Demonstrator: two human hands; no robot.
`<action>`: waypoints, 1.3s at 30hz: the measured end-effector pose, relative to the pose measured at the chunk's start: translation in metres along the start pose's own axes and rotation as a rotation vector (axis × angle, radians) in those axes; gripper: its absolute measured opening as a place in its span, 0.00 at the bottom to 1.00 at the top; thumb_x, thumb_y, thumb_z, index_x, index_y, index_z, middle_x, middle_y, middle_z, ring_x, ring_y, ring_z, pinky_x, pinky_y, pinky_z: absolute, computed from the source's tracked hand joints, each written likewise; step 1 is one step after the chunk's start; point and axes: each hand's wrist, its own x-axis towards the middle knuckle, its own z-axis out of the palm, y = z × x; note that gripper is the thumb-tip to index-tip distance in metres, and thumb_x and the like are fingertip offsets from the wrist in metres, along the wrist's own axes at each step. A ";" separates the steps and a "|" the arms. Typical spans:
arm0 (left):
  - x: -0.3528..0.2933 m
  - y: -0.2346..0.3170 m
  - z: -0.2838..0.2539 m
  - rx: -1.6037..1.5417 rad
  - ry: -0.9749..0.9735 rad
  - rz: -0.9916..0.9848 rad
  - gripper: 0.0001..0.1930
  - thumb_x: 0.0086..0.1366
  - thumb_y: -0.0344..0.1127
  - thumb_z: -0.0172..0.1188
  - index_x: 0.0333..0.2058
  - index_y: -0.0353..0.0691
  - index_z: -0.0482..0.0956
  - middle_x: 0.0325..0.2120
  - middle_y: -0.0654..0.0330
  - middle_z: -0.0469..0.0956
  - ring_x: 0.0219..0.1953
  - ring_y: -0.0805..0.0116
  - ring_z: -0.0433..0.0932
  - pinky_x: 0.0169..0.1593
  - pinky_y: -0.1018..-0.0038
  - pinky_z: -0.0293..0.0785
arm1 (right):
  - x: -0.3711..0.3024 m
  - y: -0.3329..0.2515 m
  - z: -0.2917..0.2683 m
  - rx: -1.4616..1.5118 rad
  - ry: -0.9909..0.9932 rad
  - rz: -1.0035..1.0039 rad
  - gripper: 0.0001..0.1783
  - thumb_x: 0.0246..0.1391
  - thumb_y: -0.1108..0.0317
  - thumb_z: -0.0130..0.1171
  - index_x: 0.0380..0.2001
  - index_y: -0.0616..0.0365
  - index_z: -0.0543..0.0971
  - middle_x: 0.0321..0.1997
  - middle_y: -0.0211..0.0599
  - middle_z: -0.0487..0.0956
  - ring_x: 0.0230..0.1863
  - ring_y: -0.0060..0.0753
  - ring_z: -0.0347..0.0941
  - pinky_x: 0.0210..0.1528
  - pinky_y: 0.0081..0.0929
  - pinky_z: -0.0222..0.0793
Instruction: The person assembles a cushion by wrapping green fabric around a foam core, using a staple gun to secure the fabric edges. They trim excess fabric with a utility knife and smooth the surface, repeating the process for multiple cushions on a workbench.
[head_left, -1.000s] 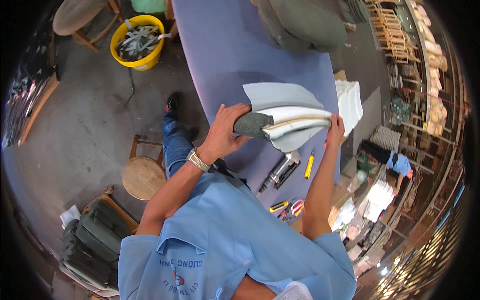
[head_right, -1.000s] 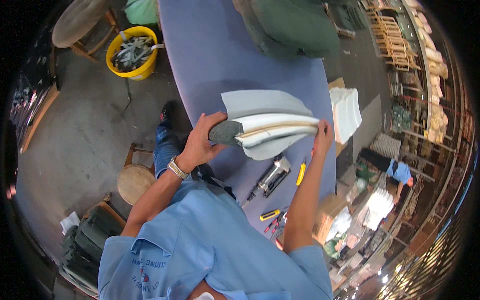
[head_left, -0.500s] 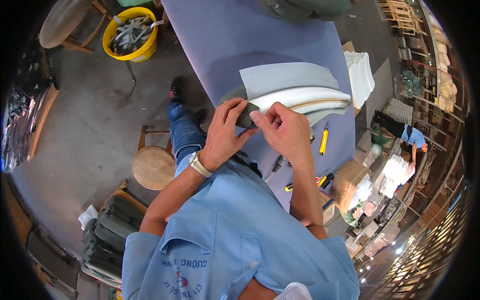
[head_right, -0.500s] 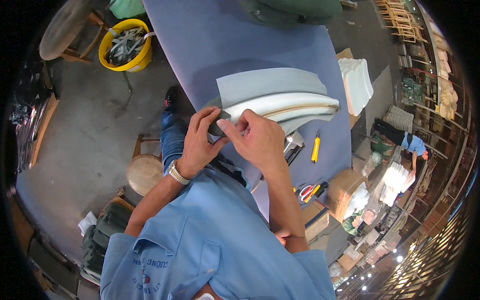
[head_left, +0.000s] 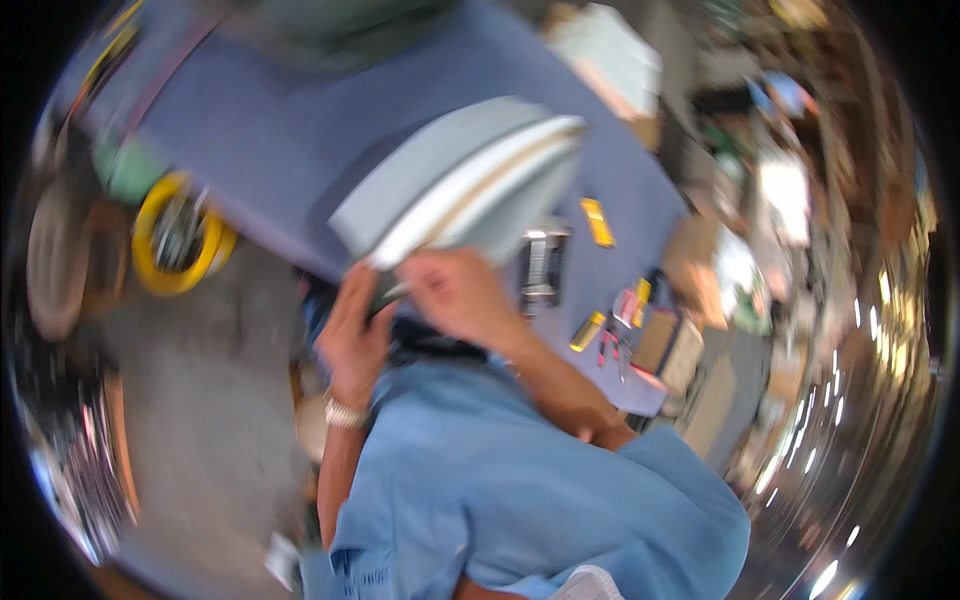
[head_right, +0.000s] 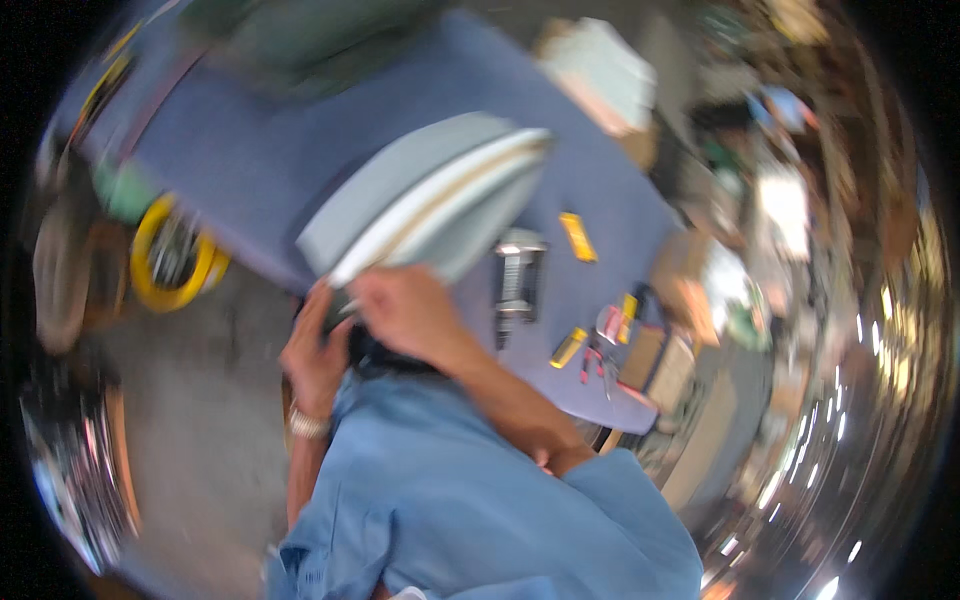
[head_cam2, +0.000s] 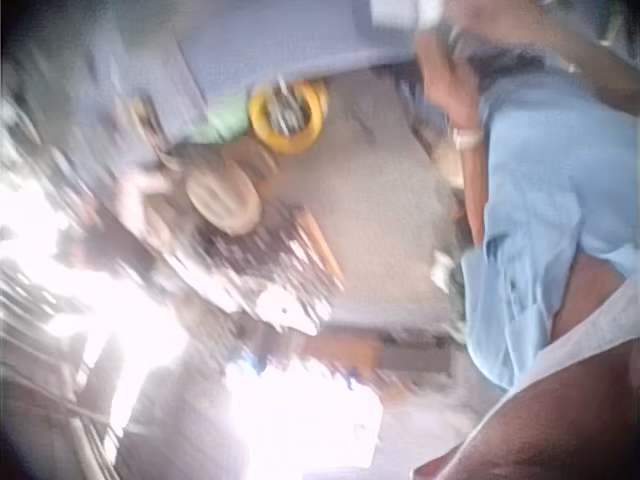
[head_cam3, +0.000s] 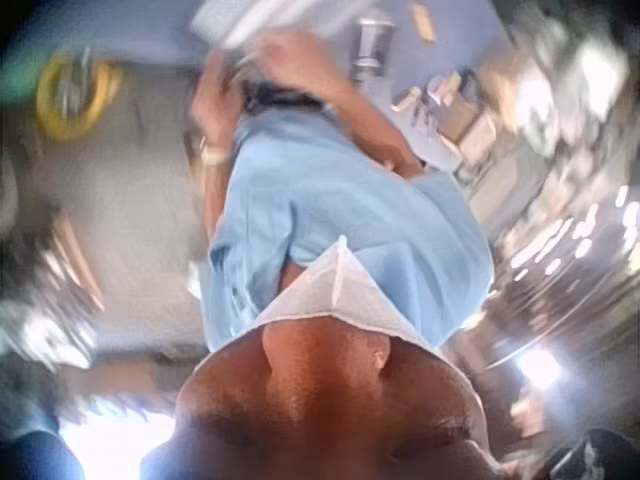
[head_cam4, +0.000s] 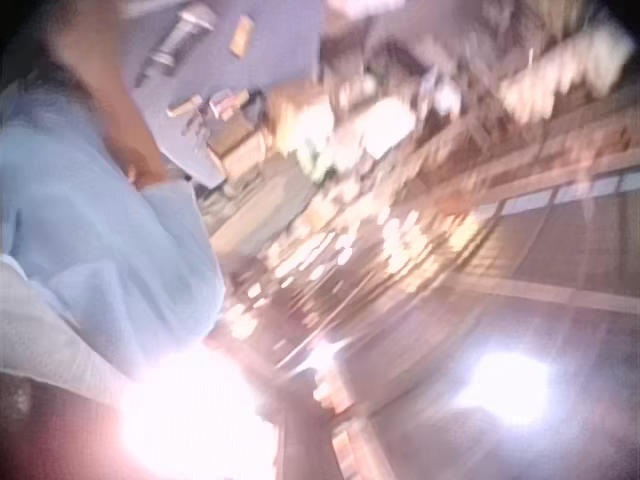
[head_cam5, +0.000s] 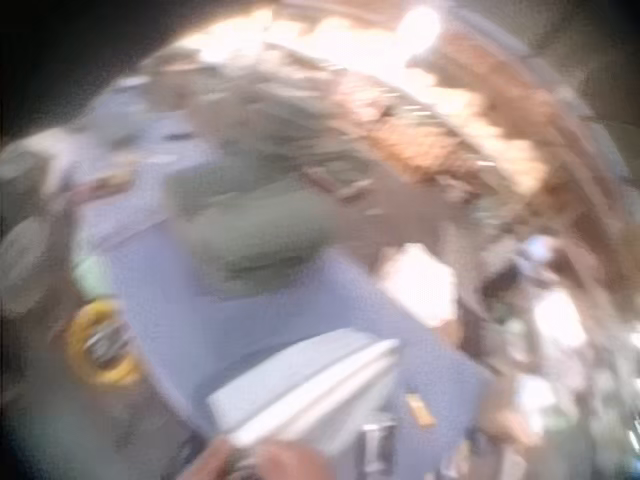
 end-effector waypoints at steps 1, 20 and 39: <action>0.002 -0.001 0.000 -0.001 -0.038 -0.004 0.26 0.60 0.25 0.71 0.58 0.33 0.79 0.59 0.47 0.79 0.62 0.52 0.78 0.63 0.62 0.76 | 0.002 0.000 0.001 0.000 0.070 -0.058 0.12 0.59 0.60 0.60 0.26 0.55 0.80 0.25 0.47 0.80 0.28 0.56 0.79 0.31 0.49 0.71; 0.099 -0.004 -0.048 0.032 -0.271 0.172 0.23 0.67 0.25 0.64 0.61 0.40 0.79 0.60 0.50 0.78 0.60 0.54 0.80 0.56 0.66 0.80 | 0.065 0.005 0.029 0.307 0.223 -0.345 0.17 0.60 0.64 0.60 0.20 0.60 0.72 0.19 0.46 0.73 0.22 0.50 0.71 0.27 0.42 0.64; 0.099 -0.049 -0.031 -0.285 -0.458 -0.391 0.35 0.75 0.51 0.57 0.69 0.30 0.63 0.68 0.31 0.63 0.73 0.34 0.57 0.74 0.55 0.55 | 0.068 0.004 0.045 0.179 0.109 -0.159 0.16 0.67 0.62 0.55 0.25 0.58 0.71 0.22 0.37 0.70 0.28 0.43 0.66 0.44 0.39 0.60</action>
